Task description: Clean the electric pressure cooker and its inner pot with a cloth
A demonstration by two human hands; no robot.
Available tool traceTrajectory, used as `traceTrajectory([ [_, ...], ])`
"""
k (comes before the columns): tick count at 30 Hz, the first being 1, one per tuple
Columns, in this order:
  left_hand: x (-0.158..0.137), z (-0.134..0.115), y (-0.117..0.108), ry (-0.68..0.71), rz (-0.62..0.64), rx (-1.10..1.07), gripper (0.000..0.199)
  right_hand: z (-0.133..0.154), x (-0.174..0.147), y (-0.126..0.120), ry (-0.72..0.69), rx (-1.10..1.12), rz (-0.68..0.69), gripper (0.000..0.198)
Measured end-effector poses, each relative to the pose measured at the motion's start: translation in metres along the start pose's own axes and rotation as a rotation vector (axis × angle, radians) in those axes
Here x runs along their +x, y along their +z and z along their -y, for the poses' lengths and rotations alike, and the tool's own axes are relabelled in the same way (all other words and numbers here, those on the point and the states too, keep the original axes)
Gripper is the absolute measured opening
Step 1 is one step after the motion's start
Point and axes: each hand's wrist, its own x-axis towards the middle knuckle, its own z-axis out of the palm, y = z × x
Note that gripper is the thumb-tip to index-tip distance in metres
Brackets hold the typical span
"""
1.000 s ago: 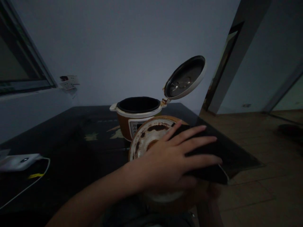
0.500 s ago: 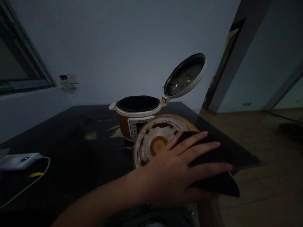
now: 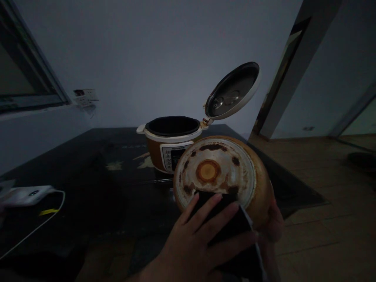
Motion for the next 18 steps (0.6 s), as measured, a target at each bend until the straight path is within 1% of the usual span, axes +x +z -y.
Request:
traceTrajectory([
  [2,-0.007,0.001,0.006,-0.090,-0.032,-0.052,0.079,0.000,0.002,0.002,0.003,-0.009,-0.097,0.027],
  [4,-0.012,0.003,0.012,-0.158,-0.057,-0.110,0.080,-0.001,0.003,0.003,-0.006,-0.029,-0.132,0.028],
  [7,-0.018,0.006,0.027,-0.250,-0.125,-0.180,0.068,-0.004,0.003,0.005,0.022,-0.035,-0.178,0.029],
  [8,-0.020,0.007,0.033,-0.288,-0.169,-0.197,0.064,-0.004,0.003,0.006,0.026,-0.033,-0.198,0.029],
  [10,-0.023,0.008,0.047,-0.382,-0.285,-0.253,0.058,-0.003,0.002,0.008,-0.010,-0.031,-0.219,0.027],
  [12,-0.026,0.010,0.058,-0.533,-0.396,-0.365,0.049,-0.001,0.002,0.009,-0.071,-0.034,-0.216,0.026],
  [14,-0.025,0.013,0.064,-0.761,-0.494,-0.559,0.044,0.000,0.001,0.009,-0.118,-0.045,-0.188,0.027],
  [16,-0.021,0.017,0.064,-0.950,-0.566,-0.744,0.048,0.001,0.000,0.008,-0.155,-0.062,-0.145,0.030],
  [18,-0.015,0.024,0.061,-1.078,-0.615,-0.877,0.056,0.000,-0.001,0.006,-0.182,-0.071,-0.102,0.034],
])
